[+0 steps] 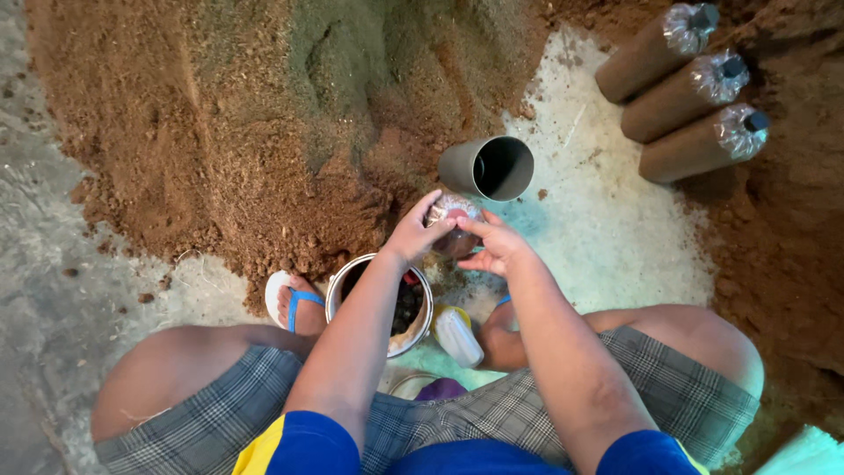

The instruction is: The person scoops soil from a large pile into a cylindrical pot, places a plastic bag inside, and adds small dark objects from a bucket. They then seal the top of the pot with a plastic bag and place it with other finished pots.

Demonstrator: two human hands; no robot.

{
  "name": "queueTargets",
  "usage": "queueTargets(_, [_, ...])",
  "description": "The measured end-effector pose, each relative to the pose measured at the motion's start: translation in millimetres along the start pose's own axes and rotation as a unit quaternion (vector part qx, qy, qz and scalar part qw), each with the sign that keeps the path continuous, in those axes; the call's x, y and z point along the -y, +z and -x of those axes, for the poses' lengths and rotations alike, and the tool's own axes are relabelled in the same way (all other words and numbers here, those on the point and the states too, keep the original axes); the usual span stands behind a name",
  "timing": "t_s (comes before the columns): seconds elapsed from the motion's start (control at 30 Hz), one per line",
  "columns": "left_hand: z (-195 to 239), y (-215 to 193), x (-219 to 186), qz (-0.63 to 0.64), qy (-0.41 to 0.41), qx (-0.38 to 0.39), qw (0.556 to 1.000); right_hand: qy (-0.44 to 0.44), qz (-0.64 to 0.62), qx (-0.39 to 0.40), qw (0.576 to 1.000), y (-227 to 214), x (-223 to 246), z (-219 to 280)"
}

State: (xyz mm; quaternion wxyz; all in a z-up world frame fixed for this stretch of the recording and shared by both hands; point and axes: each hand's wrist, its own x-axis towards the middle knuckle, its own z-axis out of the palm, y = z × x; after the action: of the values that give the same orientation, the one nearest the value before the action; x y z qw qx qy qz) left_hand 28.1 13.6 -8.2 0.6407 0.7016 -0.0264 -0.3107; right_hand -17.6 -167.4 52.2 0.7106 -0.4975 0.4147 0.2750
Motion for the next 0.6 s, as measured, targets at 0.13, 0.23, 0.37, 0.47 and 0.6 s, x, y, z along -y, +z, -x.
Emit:
queueTargets(0.13, [-19,-3,20,-0.051,-0.021,-0.012,0.998,-0.005,-0.009,0.009,1.0,-4,0,-8])
queueTargets(0.23, [-24,-2,28,-0.094,-0.045,-0.015,0.994,-0.016,0.0,0.01,1.0,-1,-2,-3])
queueTargets(0.37, [-21,-1,17,-0.064,-0.046,-0.02,0.997,-0.011,-0.032,0.006,0.999,15,5,12])
queueTargets(0.47, [-20,6,24,-0.028,-0.055,-0.019,0.998,-0.003,-0.053,0.005,0.999,18,1,10])
queueTargets(0.6, [-14,8,10,-0.015,-0.074,-0.018,0.997,0.002,-0.053,-0.001,0.999,20,5,8])
